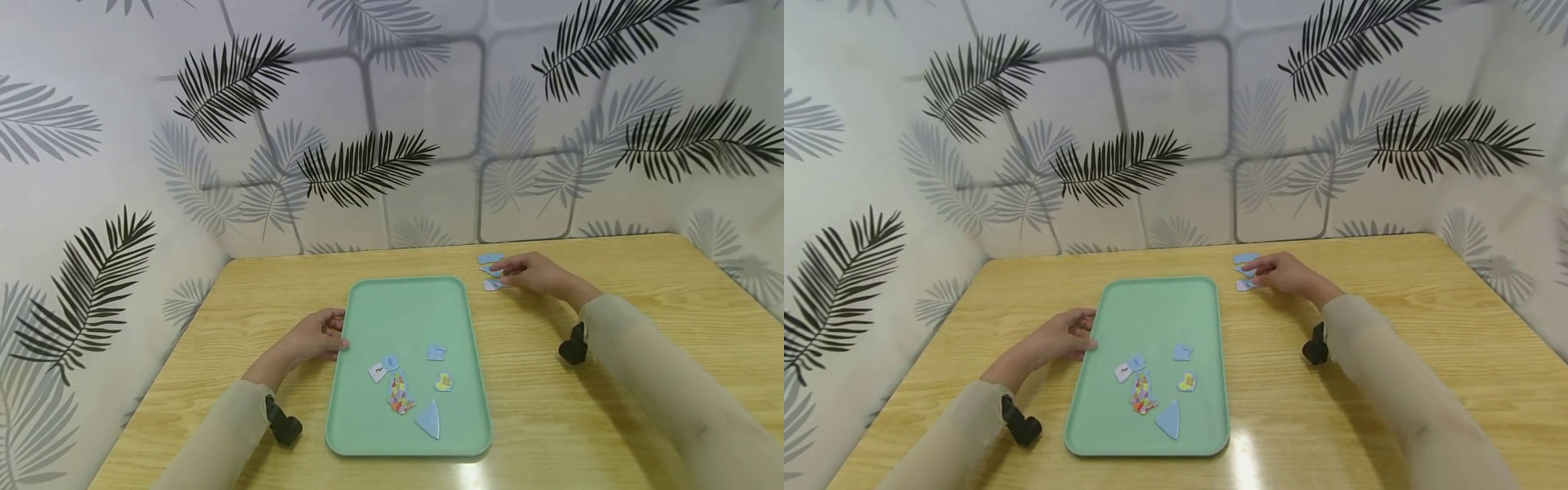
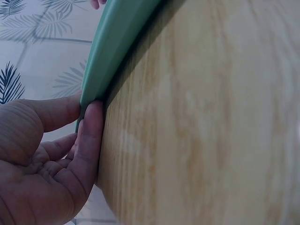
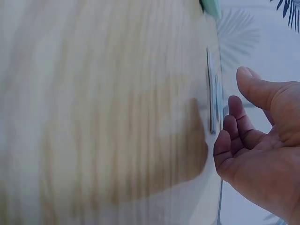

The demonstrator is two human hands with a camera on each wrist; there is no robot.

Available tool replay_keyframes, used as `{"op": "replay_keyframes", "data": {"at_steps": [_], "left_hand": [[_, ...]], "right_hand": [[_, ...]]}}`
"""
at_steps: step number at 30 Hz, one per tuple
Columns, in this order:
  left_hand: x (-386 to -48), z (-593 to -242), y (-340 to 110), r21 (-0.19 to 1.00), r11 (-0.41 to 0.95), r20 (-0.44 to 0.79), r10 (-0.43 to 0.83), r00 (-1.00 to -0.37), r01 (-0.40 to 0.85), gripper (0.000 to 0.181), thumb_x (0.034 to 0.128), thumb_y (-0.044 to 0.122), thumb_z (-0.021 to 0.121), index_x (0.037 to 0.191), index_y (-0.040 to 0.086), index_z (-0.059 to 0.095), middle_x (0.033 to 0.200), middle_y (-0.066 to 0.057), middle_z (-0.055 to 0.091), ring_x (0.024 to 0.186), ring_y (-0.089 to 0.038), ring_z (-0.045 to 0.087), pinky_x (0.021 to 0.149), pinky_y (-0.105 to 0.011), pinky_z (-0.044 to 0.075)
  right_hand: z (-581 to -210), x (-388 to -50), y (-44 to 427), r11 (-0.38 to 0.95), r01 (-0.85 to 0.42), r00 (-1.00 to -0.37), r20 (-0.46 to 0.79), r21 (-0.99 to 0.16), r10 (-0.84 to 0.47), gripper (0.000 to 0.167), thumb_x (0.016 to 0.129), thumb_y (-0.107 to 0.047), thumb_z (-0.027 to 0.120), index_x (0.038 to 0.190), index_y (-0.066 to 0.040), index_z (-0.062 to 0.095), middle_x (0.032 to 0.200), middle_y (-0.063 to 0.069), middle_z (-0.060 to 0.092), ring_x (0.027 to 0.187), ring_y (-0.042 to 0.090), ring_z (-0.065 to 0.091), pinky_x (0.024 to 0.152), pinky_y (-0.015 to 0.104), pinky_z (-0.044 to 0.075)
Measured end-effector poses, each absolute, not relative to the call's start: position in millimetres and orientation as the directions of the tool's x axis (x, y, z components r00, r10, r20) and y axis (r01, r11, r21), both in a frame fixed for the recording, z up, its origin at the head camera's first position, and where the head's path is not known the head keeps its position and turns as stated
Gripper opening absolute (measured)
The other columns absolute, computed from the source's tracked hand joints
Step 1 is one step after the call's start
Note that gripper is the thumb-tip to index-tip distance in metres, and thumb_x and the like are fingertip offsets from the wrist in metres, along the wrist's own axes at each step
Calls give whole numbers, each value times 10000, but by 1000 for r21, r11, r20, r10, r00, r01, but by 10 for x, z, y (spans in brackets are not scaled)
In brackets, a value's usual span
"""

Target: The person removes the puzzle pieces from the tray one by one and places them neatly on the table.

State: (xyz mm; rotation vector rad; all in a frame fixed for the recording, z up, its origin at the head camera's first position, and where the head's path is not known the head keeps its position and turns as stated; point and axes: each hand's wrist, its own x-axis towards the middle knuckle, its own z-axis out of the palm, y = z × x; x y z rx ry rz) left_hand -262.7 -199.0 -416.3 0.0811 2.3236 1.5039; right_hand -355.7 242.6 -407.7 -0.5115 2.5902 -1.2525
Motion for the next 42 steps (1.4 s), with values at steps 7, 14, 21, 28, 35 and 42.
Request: {"op": "replay_keyframes", "data": {"at_steps": [7, 14, 21, 28, 35, 42], "left_hand": [[-2620, -4164, -1996, 892, 424, -277, 245, -929, -154, 628, 876, -64, 671, 1437, -10, 394, 1125, -141, 479, 896, -219, 509, 722, -336, 563], [-2627, -4159, -2006, 889, 436, -271, 254, -928, -140, 626, 878, -55, 673, 1435, -20, 388, 1115, -140, 471, 897, -218, 502, 724, -340, 563], [-2630, -4137, -2003, 890, 433, -275, 261, -925, -143, 634, 882, -50, 672, 1444, -13, 381, 1133, -145, 475, 903, -217, 509, 739, -345, 565], [-2629, -4151, -1992, 889, 432, -280, 249, -927, -152, 622, 882, -63, 664, 1438, -10, 390, 1115, -137, 465, 900, -216, 501, 738, -346, 566], [-2619, -4161, -2004, 889, 437, -268, 256, -929, -136, 625, 882, -52, 670, 1437, -24, 385, 1141, -153, 482, 904, -219, 514, 734, -344, 566], [-2619, -4161, -1996, 893, 427, -272, 252, -929, -145, 628, 881, -60, 668, 1441, -15, 386, 1141, -152, 481, 899, -218, 507, 729, -341, 566]], "right_hand": [[-4052, -3477, 2272, 514, -220, -889, -46, -829, -455, 343, 954, -113, 633, 1288, -36, 625, 1238, 171, 615, 1079, 275, 531, 909, 376, 453], [-4025, -3374, 2125, 468, -228, -861, -48, -854, -507, 343, 967, -104, 612, 1305, -49, 612, 1330, 197, 546, 1225, 340, 493, 992, 460, 437], [-3998, -3263, 1940, 387, -233, -815, -38, -892, -578, 360, 956, -67, 614, 1311, -6, 595, 1342, 144, 546, 1223, 314, 492, 982, 424, 444], [-3963, -3125, 1741, 352, -215, -771, -63, -911, -633, 366, 940, -83, 641, 1296, -6, 604, 1308, 180, 563, 1150, 283, 527, 946, 383, 449], [-3928, -3017, 1570, 347, -225, -729, -79, -910, -680, 353, 919, -60, 663, 1266, -3, 629, 1203, 190, 592, 1062, 244, 530, 895, 327, 469], [-3956, -2966, 1453, 372, -289, -660, -98, -882, -745, 355, 882, -64, 707, 1232, -23, 661, 1197, 128, 627, 1078, 274, 552, 911, 337, 472]]}}
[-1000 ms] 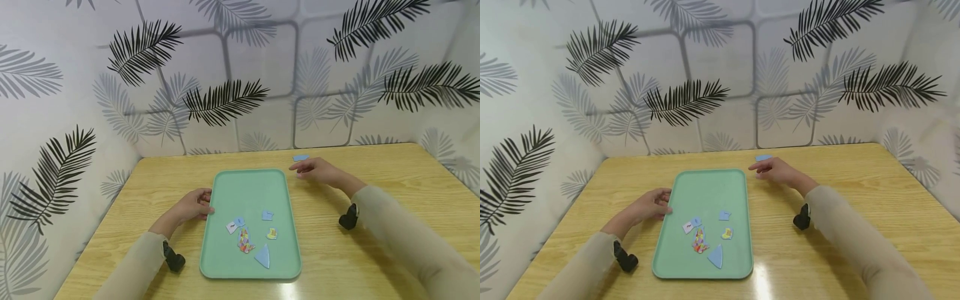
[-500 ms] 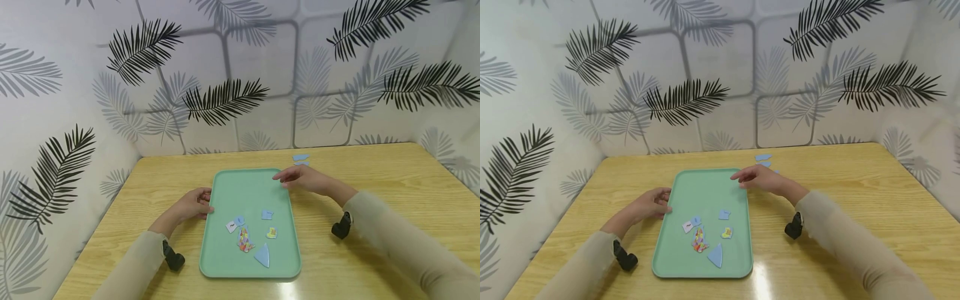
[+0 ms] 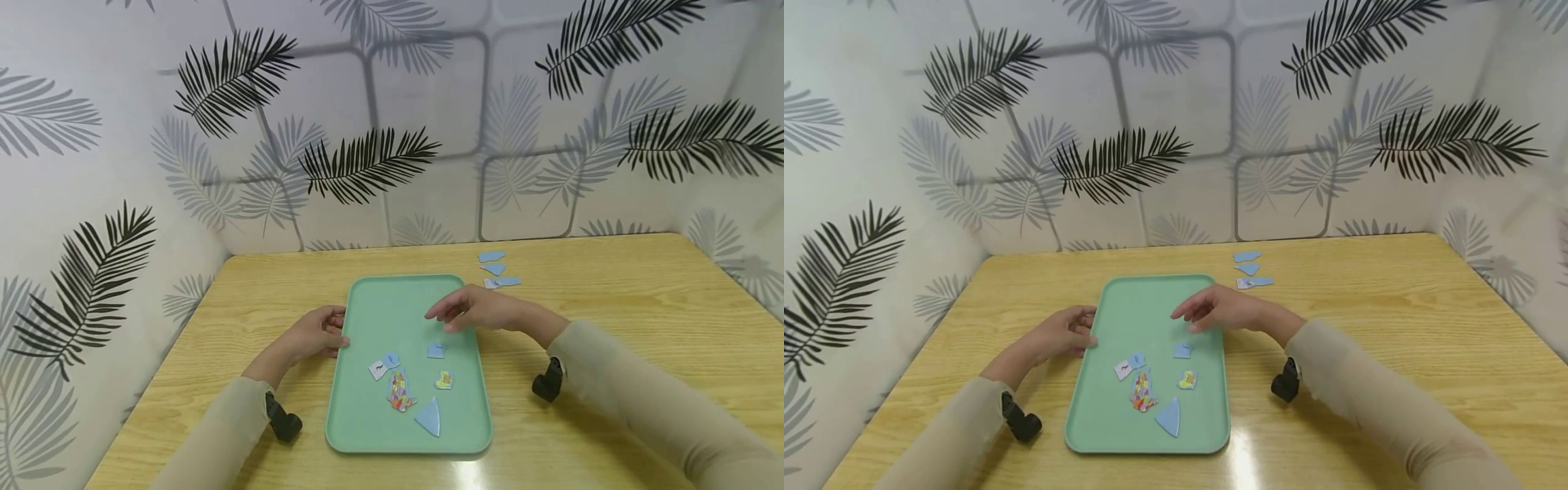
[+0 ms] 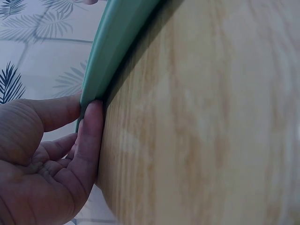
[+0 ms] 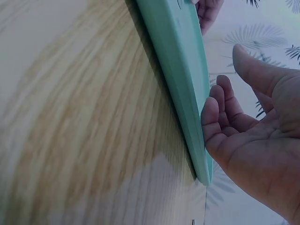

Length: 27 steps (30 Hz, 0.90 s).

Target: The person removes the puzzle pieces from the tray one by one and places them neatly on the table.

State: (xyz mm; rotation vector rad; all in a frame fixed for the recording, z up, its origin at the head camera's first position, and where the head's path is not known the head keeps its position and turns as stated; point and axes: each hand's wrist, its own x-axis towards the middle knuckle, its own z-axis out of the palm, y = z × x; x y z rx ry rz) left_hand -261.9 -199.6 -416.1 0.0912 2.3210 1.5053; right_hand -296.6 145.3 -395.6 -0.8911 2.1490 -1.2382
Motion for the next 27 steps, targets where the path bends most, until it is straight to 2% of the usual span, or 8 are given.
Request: {"op": "replay_keyframes", "data": {"at_steps": [6, 14, 21, 27], "left_hand": [[-2613, -4167, -1997, 896, 419, -269, 252, -930, -146, 631, 879, -60, 670, 1440, -19, 385, 1136, -150, 476, 893, -216, 502, 723, -340, 564], [-2610, -4169, -2000, 897, 419, -269, 259, -928, -143, 642, 878, -52, 675, 1446, -22, 376, 1148, -155, 482, 903, -217, 510, 731, -342, 566], [-2613, -4170, -2008, 901, 413, -263, 272, -926, -134, 653, 883, -43, 674, 1455, -25, 358, 1161, -159, 475, 915, -218, 507, 733, -343, 566], [-2615, -4180, -2021, 900, 415, -263, 274, -925, -133, 666, 882, -41, 677, 1459, -30, 346, 1158, -156, 468, 911, -217, 498, 722, -340, 564]], "right_hand": [[-3968, -2954, 1400, 378, -341, -587, -119, -861, -801, 374, 841, -44, 744, 1209, -34, 678, 1205, 102, 645, 1083, 279, 567, 942, 379, 464], [-3976, -2960, 1323, 396, -369, -507, -175, -841, -844, 396, 791, -35, 786, 1176, -46, 695, 1157, 40, 669, 1002, 243, 558, 896, 367, 472], [-4007, -3014, 1265, 422, -416, -485, -195, -806, -852, 395, 762, -30, 809, 1142, -86, 715, 1084, -16, 662, 930, 211, 520, 834, 304, 454], [-4027, -3027, 1256, 438, -430, -481, -210, -790, -851, 367, 754, -57, 819, 1104, -120, 727, 1049, -6, 625, 916, 209, 479, 826, 312, 422]]}}
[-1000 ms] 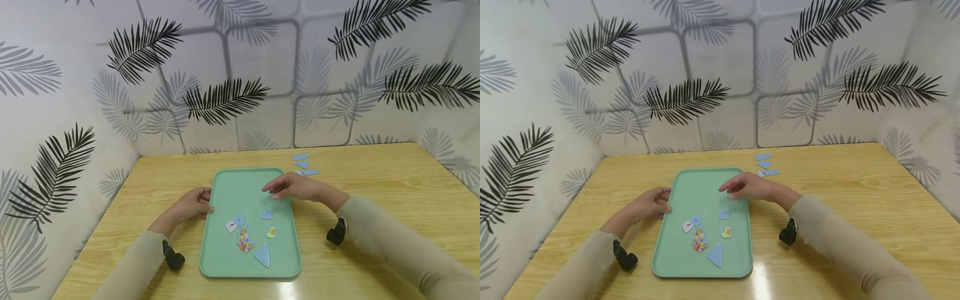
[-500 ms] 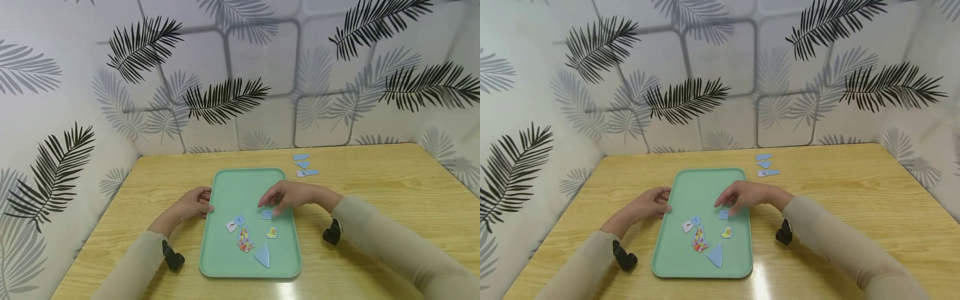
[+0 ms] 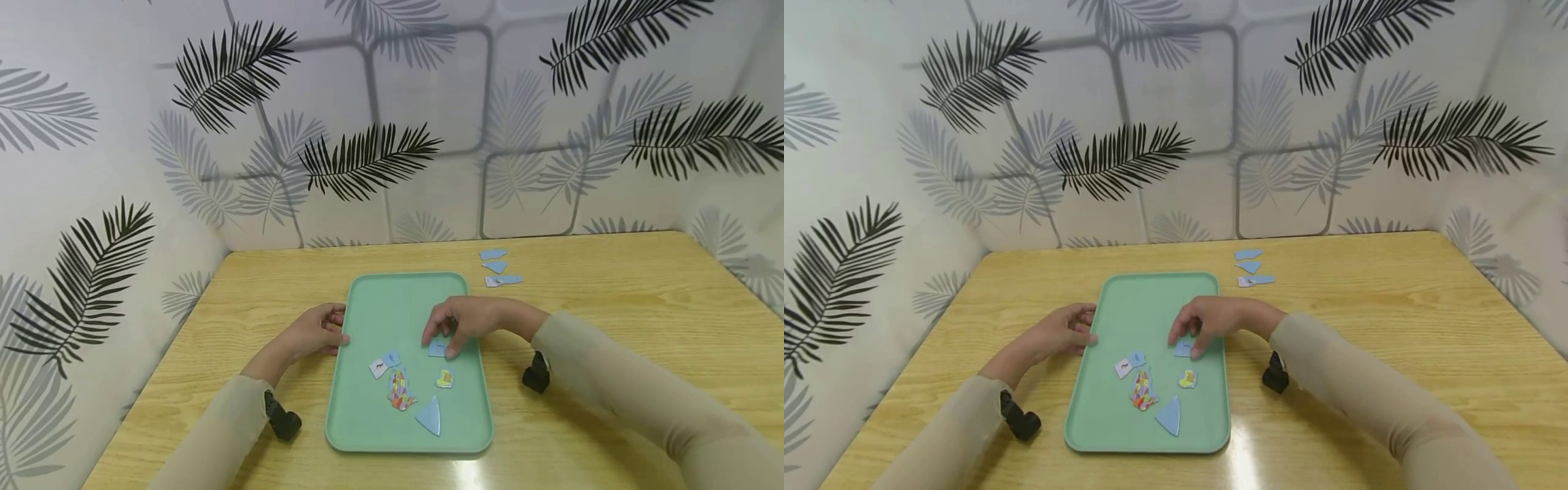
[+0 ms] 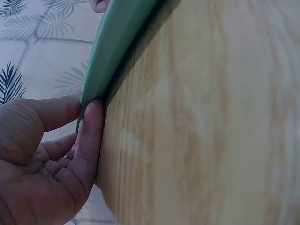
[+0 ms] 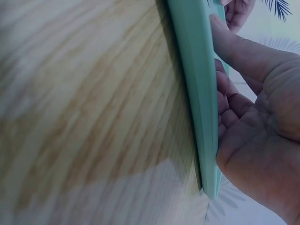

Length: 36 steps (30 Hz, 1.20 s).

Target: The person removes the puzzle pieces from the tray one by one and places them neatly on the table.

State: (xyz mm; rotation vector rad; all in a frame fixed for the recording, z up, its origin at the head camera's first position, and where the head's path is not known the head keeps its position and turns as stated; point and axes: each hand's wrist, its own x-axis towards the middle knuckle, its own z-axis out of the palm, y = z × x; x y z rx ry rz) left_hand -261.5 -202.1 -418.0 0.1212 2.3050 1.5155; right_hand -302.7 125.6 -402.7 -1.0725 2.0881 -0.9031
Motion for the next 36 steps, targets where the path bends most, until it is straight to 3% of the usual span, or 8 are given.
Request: {"op": "replay_keyframes", "data": {"at_steps": [19, 36], "left_hand": [[-2631, -4181, -2015, 894, 426, -271, 261, -926, -142, 655, 878, -44, 680, 1451, -31, 362, 1175, -163, 486, 910, -218, 519, 734, -347, 567], [-2627, -4173, -2008, 891, 431, -273, 259, -927, -142, 642, 881, -47, 675, 1447, -26, 371, 1165, -157, 482, 913, -220, 519, 734, -345, 569]], "right_hand": [[-4054, -2973, 1213, 482, -482, -530, -194, -731, -825, 292, 748, -79, 822, 1014, -176, 749, 1014, -54, 604, 917, 185, 496, 838, 312, 430], [-4037, -2950, 1245, 458, -491, -524, -168, -741, -835, 251, 788, -110, 803, 1023, -170, 741, 1021, -64, 613, 920, 197, 503, 829, 315, 431]]}}
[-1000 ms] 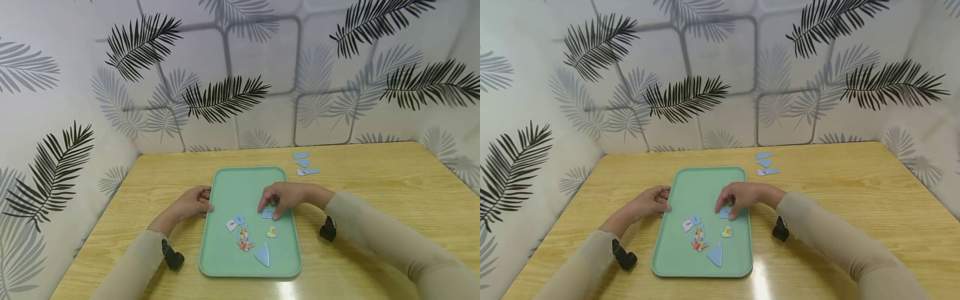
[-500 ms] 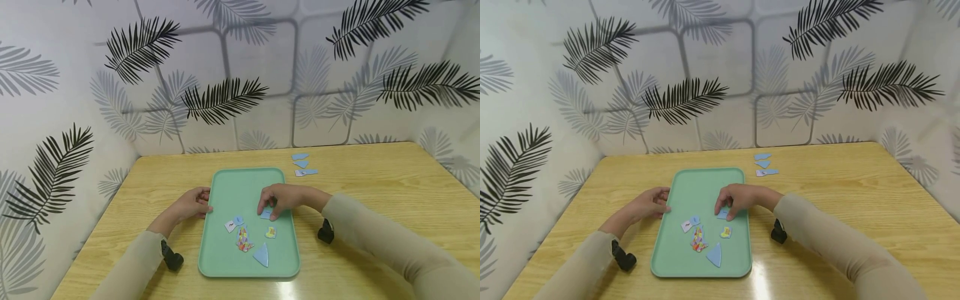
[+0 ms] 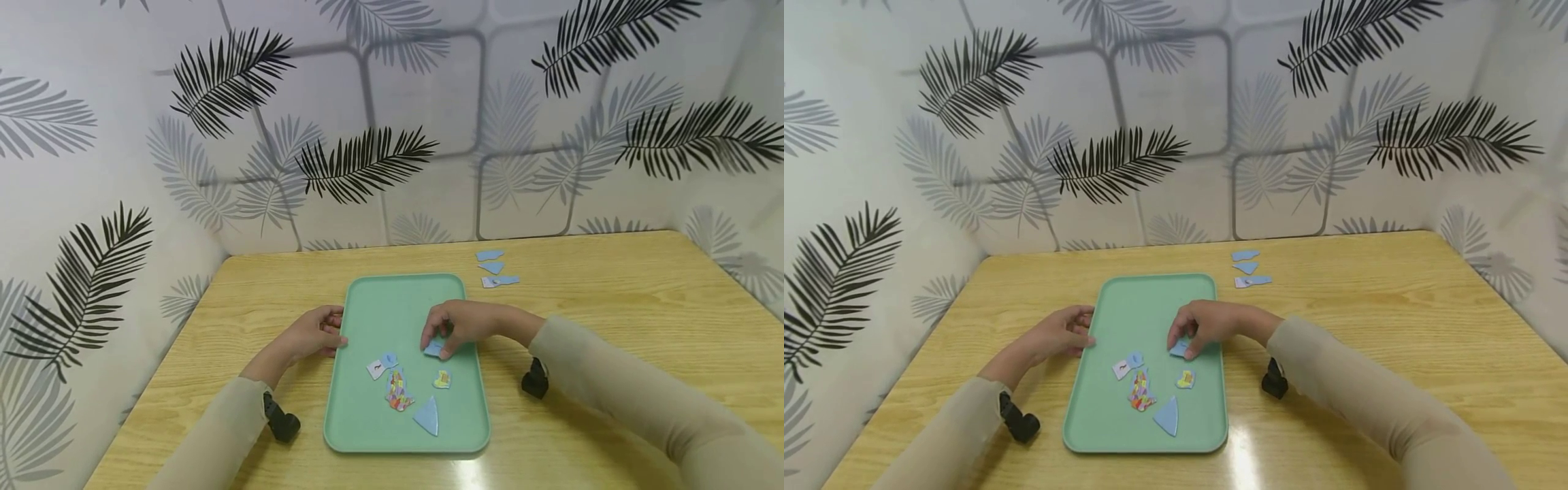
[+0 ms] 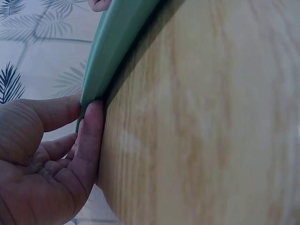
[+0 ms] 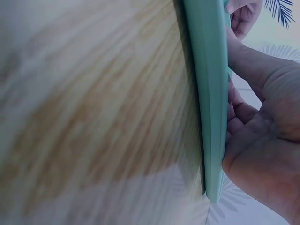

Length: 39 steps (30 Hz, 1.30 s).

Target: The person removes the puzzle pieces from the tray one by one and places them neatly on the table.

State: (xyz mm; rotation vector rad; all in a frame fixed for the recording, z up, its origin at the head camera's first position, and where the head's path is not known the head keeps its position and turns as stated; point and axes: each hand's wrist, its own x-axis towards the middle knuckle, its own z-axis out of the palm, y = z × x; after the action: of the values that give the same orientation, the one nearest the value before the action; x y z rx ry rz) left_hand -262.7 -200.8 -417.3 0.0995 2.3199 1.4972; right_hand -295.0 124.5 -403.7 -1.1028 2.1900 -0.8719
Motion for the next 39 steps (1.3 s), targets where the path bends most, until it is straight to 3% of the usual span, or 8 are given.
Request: {"op": "replay_keyframes", "data": {"at_steps": [11, 17, 35, 39], "left_hand": [[-2621, -4182, -2006, 894, 425, -272, 271, -923, -138, 648, 885, -44, 671, 1452, -30, 357, 1167, -160, 478, 915, -221, 516, 731, -345, 567], [-2609, -4183, -2013, 897, 419, -270, 271, -924, -139, 652, 885, -43, 672, 1454, -31, 354, 1168, -162, 476, 915, -223, 517, 732, -351, 567], [-2615, -4159, -2009, 901, 408, -279, 278, -919, -149, 650, 897, -37, 660, 1465, -16, 343, 1174, -162, 471, 932, -230, 518, 745, -357, 566], [-2612, -4155, -2007, 899, 414, -277, 277, -920, -146, 651, 895, -36, 664, 1462, -21, 344, 1178, -166, 473, 934, -233, 520, 743, -357, 566]], "right_hand": [[-4027, -2926, 1286, 440, -453, -565, -132, -775, -815, 220, 804, -118, 793, 1016, -148, 740, 951, -39, 633, 847, 174, 500, 743, 288, 440], [-4000, -2909, 1331, 420, -458, -596, -80, -783, -799, 238, 799, -134, 804, 1027, -123, 736, 917, -30, 624, 843, 177, 524, 802, 319, 483], [-4037, -2843, 1639, 434, -390, -789, 51, -812, -613, 254, 837, -140, 779, 1080, -83, 730, 1021, 17, 659, 869, 218, 527, 813, 346, 501], [-4013, -2796, 1704, 450, -352, -837, 61, -821, -543, 290, 838, -156, 780, 1108, -63, 727, 1046, 53, 644, 889, 230, 528, 750, 321, 497]]}}
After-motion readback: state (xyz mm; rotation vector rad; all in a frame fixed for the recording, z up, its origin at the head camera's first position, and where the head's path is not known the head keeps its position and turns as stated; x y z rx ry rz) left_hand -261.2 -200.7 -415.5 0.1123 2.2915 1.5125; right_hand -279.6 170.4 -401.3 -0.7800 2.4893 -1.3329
